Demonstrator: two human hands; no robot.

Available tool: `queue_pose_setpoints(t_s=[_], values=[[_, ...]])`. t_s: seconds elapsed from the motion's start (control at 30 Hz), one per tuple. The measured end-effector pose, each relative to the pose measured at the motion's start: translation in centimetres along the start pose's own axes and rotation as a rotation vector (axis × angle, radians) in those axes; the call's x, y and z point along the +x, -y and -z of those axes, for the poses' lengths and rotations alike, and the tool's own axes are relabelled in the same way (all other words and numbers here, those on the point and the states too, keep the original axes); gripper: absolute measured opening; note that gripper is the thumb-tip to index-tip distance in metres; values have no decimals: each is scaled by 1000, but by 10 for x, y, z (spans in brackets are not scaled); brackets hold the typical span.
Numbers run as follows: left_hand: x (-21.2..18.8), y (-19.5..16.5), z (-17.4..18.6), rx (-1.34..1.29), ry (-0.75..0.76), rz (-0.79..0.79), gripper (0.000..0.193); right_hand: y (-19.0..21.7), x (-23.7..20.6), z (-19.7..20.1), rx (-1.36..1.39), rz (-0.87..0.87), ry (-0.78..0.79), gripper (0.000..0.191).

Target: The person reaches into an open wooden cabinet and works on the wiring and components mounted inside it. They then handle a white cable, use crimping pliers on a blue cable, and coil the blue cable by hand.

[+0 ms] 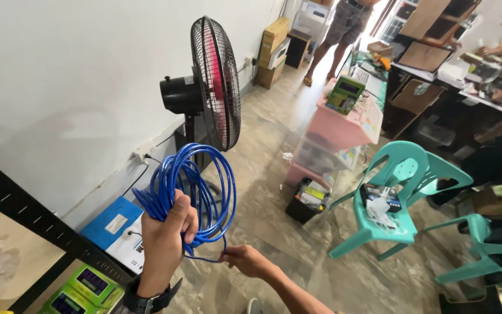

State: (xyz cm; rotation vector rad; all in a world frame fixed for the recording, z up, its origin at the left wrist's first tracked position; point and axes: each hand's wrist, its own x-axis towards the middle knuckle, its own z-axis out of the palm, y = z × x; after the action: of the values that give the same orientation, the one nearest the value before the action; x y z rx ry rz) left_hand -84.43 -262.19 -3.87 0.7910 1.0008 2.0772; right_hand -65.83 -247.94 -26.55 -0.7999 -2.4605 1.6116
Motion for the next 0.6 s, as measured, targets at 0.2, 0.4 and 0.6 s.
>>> queue_pose_setpoints(t_s=[0.2,0.4,0.6], values=[[3,-4,-7,7,11,-37,33,29,-11,6,-45,3,9,21],[5,-15,4,70,-61,-93,29,65,-18,1,-107,170,68,18],[2,-23,18,151,-129,-131,20,98,-24,-4,-176,375,139,17]])
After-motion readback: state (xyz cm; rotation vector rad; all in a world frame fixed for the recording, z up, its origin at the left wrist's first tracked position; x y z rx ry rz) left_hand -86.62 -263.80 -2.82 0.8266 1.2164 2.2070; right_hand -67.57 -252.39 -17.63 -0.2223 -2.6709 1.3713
